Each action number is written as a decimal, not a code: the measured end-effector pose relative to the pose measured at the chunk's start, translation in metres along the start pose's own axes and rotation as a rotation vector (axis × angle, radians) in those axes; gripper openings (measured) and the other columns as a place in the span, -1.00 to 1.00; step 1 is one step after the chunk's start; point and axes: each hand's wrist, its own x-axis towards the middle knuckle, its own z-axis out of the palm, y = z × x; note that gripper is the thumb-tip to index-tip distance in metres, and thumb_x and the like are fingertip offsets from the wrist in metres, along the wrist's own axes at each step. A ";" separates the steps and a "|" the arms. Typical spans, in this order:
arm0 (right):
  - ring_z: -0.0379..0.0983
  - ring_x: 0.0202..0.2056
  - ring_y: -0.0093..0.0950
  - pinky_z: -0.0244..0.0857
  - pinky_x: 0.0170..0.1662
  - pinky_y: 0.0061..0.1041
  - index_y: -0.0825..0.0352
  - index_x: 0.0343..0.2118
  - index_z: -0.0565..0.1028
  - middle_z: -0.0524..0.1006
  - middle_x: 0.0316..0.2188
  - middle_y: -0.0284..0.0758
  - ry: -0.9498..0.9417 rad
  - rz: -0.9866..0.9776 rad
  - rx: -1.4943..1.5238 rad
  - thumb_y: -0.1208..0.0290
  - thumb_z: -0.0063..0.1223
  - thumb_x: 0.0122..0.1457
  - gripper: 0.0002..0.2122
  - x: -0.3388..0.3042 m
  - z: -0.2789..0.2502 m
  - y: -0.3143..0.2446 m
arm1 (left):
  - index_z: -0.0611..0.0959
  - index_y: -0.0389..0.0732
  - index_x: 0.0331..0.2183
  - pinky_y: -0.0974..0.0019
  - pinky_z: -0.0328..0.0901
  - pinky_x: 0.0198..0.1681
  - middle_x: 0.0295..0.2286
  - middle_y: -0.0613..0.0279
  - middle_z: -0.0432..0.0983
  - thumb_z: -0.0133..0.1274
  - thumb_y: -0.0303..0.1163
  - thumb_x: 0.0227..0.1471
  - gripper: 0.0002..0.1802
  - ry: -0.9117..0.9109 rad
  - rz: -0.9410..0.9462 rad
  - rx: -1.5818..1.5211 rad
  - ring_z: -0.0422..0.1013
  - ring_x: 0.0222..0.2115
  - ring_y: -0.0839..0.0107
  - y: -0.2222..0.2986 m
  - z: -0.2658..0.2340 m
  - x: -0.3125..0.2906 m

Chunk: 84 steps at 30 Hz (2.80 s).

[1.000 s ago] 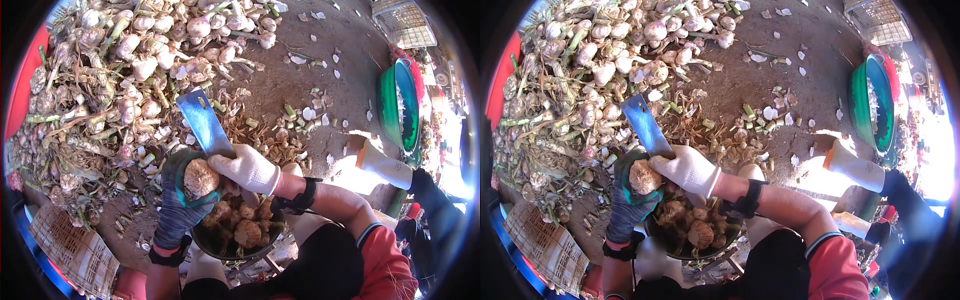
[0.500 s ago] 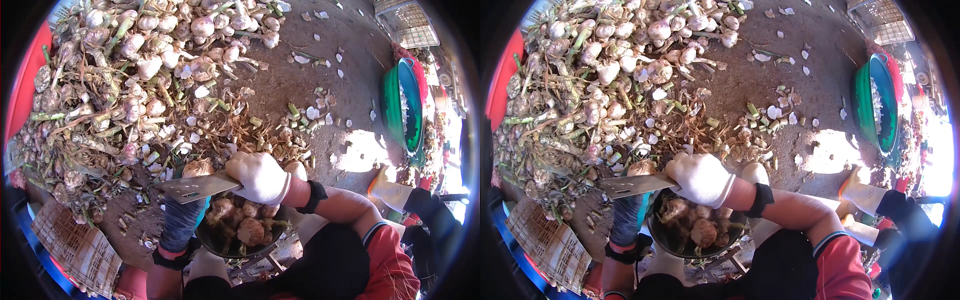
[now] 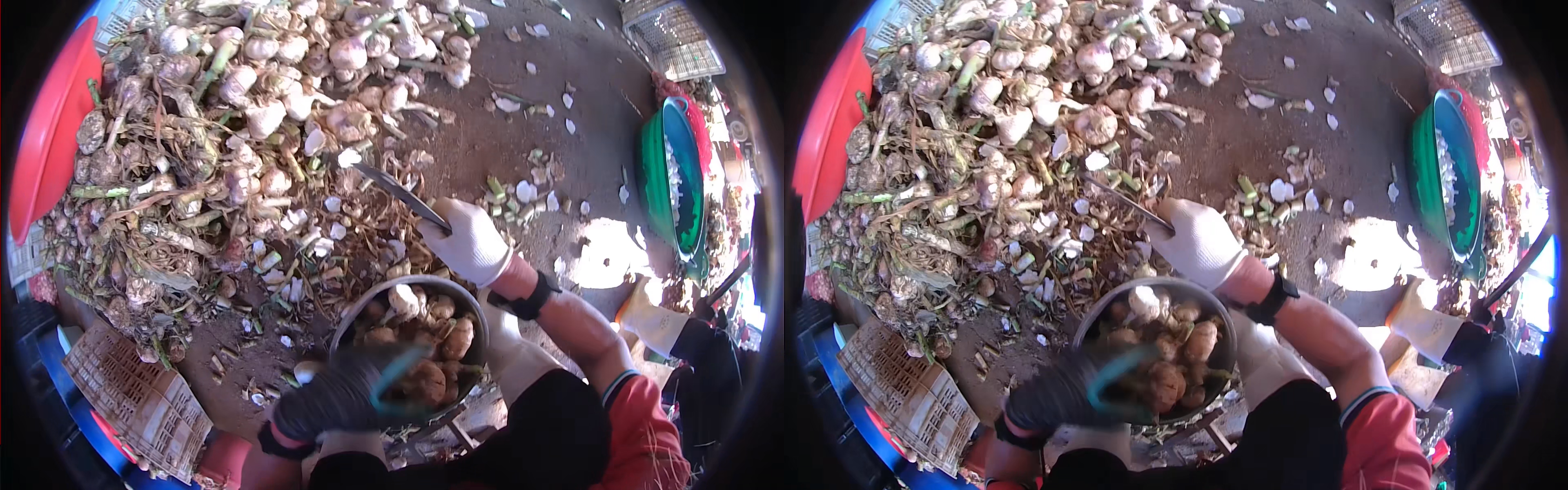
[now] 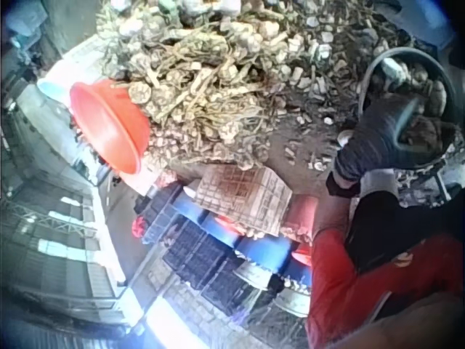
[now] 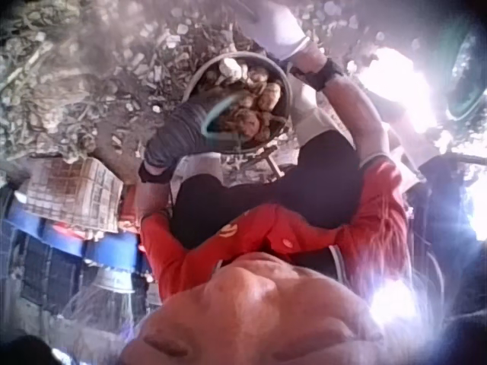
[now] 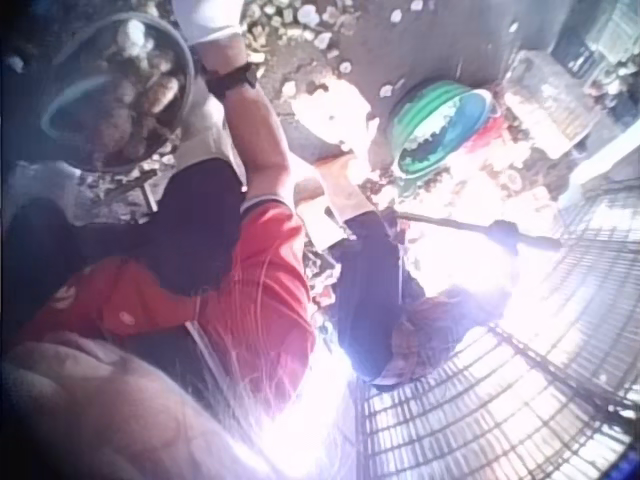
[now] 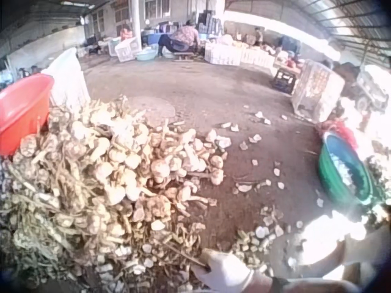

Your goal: The person sorts through a pile of garlic, picking up individual bulbs and trimming the roots and stalks with a knife. Each trimmed bulb is then placed into a metal bowl, while the person occasionally moves debris aside to reach more garlic.

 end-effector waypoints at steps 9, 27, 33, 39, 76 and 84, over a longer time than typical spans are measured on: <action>0.48 -0.52 -0.24 0.32 -0.43 -0.35 0.40 -0.45 0.52 0.47 -0.59 -0.11 -0.110 0.090 0.069 0.42 0.10 0.05 -0.87 -0.015 0.000 0.004 | 0.35 -0.18 0.10 0.16 0.34 -0.01 0.06 -0.14 0.30 0.12 -0.26 -0.02 -0.35 0.658 -0.690 0.830 0.43 -0.08 0.06 -0.133 -0.097 0.044; 0.46 -0.52 -0.14 0.31 -0.44 -0.28 0.40 -0.50 0.45 0.44 -0.61 -0.08 -0.186 0.198 0.147 0.33 0.02 0.08 -0.80 -0.018 -0.005 -0.003 | 0.60 -0.09 -0.35 0.09 0.27 -0.14 -0.33 0.14 0.45 0.07 -0.56 -0.23 -0.72 0.416 -0.137 0.739 0.36 -0.27 0.11 -0.116 -0.010 -0.023; 0.47 -0.54 -0.19 0.32 -0.45 -0.30 0.40 -0.51 0.45 0.44 -0.62 -0.11 -0.215 0.206 0.172 0.34 0.01 0.09 -0.80 -0.015 0.002 -0.009 | 0.59 -0.13 -0.36 0.08 0.22 -0.14 -0.34 0.12 0.42 0.18 -0.45 -0.17 -0.79 0.899 -0.302 0.690 0.32 -0.27 0.12 -0.108 -0.024 -0.046; 0.46 -0.54 -0.18 0.31 -0.45 -0.30 0.41 -0.51 0.44 0.43 -0.61 -0.09 -0.190 0.185 0.150 0.33 0.02 0.08 -0.79 -0.018 -0.001 -0.005 | 0.57 -0.14 -0.30 0.06 0.28 -0.23 -0.41 0.08 0.47 0.18 -0.20 -0.08 -0.70 0.901 -0.497 1.078 0.41 -0.36 0.12 -0.103 -0.069 0.029; 0.47 -0.45 -0.24 0.38 -0.41 -0.31 0.28 -0.48 0.46 0.45 -0.53 -0.23 -0.219 -0.293 -0.036 0.31 0.10 -0.07 -0.83 -0.030 0.024 -0.028 | 0.49 -0.10 -0.12 0.19 0.31 -0.23 -0.34 0.25 0.48 0.14 -0.31 0.04 -0.67 0.770 0.072 0.781 0.43 -0.34 0.34 -0.079 0.006 0.004; 0.47 -0.42 -0.14 0.34 -0.35 -0.22 0.30 -0.47 0.47 0.46 -0.49 -0.15 -0.202 -0.299 -0.028 0.20 0.18 -0.09 -0.74 -0.028 0.021 -0.017 | 0.46 -0.19 -0.06 0.10 0.33 -0.16 -0.17 0.07 0.42 0.06 -0.14 0.03 -0.53 0.690 -0.043 -0.515 0.41 -0.26 0.17 -0.022 0.004 0.009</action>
